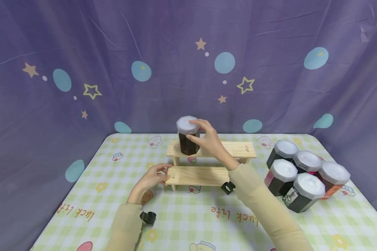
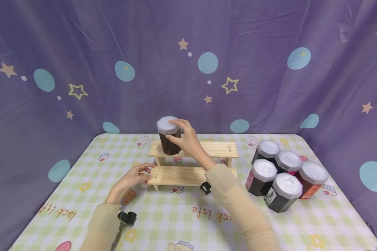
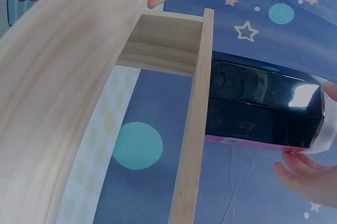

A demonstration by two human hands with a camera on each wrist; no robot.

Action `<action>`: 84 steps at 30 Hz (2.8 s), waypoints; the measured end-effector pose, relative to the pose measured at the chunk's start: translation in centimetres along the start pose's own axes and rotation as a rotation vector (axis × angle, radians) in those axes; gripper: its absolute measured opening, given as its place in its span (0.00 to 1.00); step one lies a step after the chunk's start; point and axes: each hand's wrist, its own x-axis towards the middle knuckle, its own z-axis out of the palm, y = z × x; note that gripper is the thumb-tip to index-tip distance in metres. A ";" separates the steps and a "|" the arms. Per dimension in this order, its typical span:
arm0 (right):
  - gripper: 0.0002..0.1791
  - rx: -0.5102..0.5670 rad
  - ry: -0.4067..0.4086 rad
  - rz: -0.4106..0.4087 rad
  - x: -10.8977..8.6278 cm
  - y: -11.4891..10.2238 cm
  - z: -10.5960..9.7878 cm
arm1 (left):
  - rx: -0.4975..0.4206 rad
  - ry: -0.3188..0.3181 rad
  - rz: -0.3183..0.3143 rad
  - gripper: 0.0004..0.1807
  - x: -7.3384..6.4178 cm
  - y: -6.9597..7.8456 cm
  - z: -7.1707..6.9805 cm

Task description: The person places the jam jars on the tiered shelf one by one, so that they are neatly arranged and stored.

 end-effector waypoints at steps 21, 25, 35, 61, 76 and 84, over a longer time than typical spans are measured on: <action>0.16 0.039 0.021 0.104 -4.7 -3.3 -4.2 | 0.011 -0.025 0.008 0.25 -1.5 2.8 0.4; 0.16 0.001 0.026 0.095 -5.4 -1.8 -4.6 | 0.011 -0.030 0.009 0.25 -1.3 2.6 0.3; 0.16 -0.102 0.028 0.055 -7.6 -0.8 -6.5 | 0.002 -0.014 0.012 0.26 -0.1 0.1 -0.2; 0.19 -0.434 -0.010 -0.059 -13.4 -0.7 -12.9 | -0.004 0.000 0.005 0.27 0.0 -0.2 -0.1; 0.19 -0.553 0.013 0.029 -16.0 0.5 -15.6 | -0.010 -0.012 0.024 0.27 -0.3 0.5 0.0; 0.21 -0.572 0.002 0.112 -17.3 0.7 -16.9 | -0.031 -0.027 0.014 0.26 -0.7 1.5 0.0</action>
